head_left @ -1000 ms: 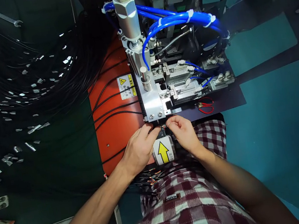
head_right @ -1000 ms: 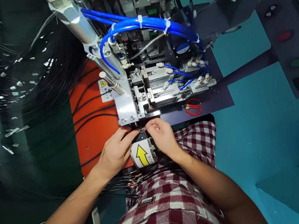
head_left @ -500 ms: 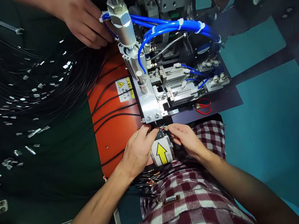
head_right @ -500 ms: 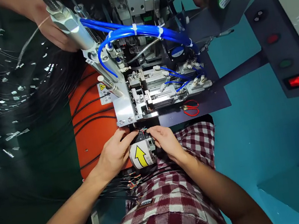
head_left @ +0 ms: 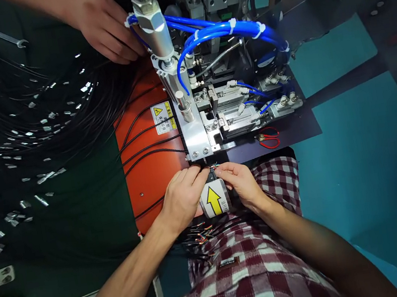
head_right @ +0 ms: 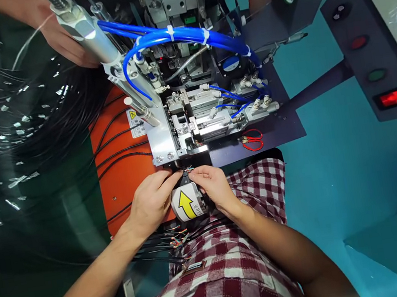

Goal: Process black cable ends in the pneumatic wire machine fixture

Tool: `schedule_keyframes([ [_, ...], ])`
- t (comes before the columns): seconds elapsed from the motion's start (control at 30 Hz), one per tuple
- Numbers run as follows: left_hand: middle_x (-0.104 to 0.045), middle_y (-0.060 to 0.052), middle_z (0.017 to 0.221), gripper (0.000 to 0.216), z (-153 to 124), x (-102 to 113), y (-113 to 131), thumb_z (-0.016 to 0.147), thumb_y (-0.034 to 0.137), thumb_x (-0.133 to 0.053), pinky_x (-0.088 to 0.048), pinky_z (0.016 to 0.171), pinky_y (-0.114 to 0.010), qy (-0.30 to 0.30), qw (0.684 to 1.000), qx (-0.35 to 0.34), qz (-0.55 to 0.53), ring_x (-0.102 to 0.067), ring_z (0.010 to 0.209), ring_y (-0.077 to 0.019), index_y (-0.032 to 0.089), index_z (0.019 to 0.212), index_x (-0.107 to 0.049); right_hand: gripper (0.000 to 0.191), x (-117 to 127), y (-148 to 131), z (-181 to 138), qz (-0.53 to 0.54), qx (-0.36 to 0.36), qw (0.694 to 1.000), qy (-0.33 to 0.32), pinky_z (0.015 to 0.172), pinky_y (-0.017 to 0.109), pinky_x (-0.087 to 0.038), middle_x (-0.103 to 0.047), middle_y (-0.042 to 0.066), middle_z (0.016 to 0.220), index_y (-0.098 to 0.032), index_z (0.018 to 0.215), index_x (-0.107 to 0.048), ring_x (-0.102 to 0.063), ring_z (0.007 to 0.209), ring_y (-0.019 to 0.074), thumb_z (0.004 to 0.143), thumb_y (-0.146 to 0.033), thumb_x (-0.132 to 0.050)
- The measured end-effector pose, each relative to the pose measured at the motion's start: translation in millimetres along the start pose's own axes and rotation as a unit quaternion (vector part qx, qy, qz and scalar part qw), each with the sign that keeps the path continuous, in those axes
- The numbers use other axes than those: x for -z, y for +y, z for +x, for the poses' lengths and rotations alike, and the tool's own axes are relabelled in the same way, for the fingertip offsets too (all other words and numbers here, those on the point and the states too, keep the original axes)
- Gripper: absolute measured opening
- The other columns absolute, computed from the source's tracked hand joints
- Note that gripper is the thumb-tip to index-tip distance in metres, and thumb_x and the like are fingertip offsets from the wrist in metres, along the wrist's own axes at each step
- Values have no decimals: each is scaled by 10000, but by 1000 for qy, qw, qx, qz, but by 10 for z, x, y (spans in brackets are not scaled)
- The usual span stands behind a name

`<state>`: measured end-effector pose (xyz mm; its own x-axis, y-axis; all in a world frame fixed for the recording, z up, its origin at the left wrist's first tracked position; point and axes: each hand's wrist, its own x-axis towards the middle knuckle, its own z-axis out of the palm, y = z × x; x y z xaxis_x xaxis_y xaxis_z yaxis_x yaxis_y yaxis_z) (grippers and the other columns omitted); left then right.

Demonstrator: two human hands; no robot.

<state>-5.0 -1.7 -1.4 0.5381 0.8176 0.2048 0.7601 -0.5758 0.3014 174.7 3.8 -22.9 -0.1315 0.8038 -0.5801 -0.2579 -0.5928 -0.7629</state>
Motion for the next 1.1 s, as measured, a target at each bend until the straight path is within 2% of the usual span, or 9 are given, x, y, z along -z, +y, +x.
schedule_keyframes([
  [0.27,-616,-138,979,372,0,-14,-8,823,192,-537,-482,692,-353,7,1000,0,-5,-575,806,-235,149,1191,-570,243,-5,-21,-9,7,-30,999,-21,429,211,-219,-530,-36,584,-137,715,-680,-328,462,51,693,-374,-731],
  [0.33,-614,-135,976,367,2,-16,-7,820,173,-527,-484,690,-349,7,1000,-1,3,-571,800,-231,149,1184,-572,231,-18,-39,-25,-19,-12,1000,-19,433,214,-252,-534,-35,581,-146,708,-658,-352,465,63,716,-372,-703],
  [0.4,-612,-137,977,368,1,-18,-5,817,154,-519,-485,684,-348,7,1000,-2,9,-568,800,-233,142,1181,-572,212,-18,-66,-50,-88,39,995,-2,461,222,-310,-548,-31,591,-161,726,-635,-410,490,84,754,-369,-664],
  [0.47,-610,-139,984,374,-2,-21,-4,812,139,-516,-486,682,-348,9,1000,-2,12,-569,808,-237,137,1182,-572,181,1,-111,-79,-209,109,972,20,502,232,-348,-561,-25,616,-176,761,-627,-459,533,105,806,-351,-614],
  [0.57,-609,-136,989,392,-8,-25,-4,802,126,-523,-486,683,-347,8,1000,-3,10,-572,816,-239,140,1192,-568,160,47,-213,-113,-390,193,900,31,545,246,-349,-561,-21,646,-197,800,-618,-473,565,118,878,-308,-534],
  [0.67,-609,-131,984,398,-10,-23,-4,793,126,-537,-486,685,-348,4,1000,-1,10,-573,814,-239,149,1189,-571,147,84,-313,-112,-468,241,850,13,578,256,-352,-572,-13,682,-202,820,-596,-486,585,125,905,-271,-499],
  [0.83,-607,-137,977,372,-3,-14,-1,798,116,-521,-483,691,-353,4,1000,-1,19,-566,811,-242,134,1164,-583,133,115,-375,-59,-490,262,831,-26,578,259,-338,-574,-9,704,-202,833,-572,-488,593,129,921,-243,-480],
  [1.1,-596,-142,1000,381,6,-4,-4,811,113,-491,-484,707,-355,-4,1000,-7,14,-564,841,-248,122,1182,-581,114,133,-406,-12,-487,261,832,-52,606,253,-338,-567,-10,728,-186,843,-559,-496,634,122,919,-210,-477],
])
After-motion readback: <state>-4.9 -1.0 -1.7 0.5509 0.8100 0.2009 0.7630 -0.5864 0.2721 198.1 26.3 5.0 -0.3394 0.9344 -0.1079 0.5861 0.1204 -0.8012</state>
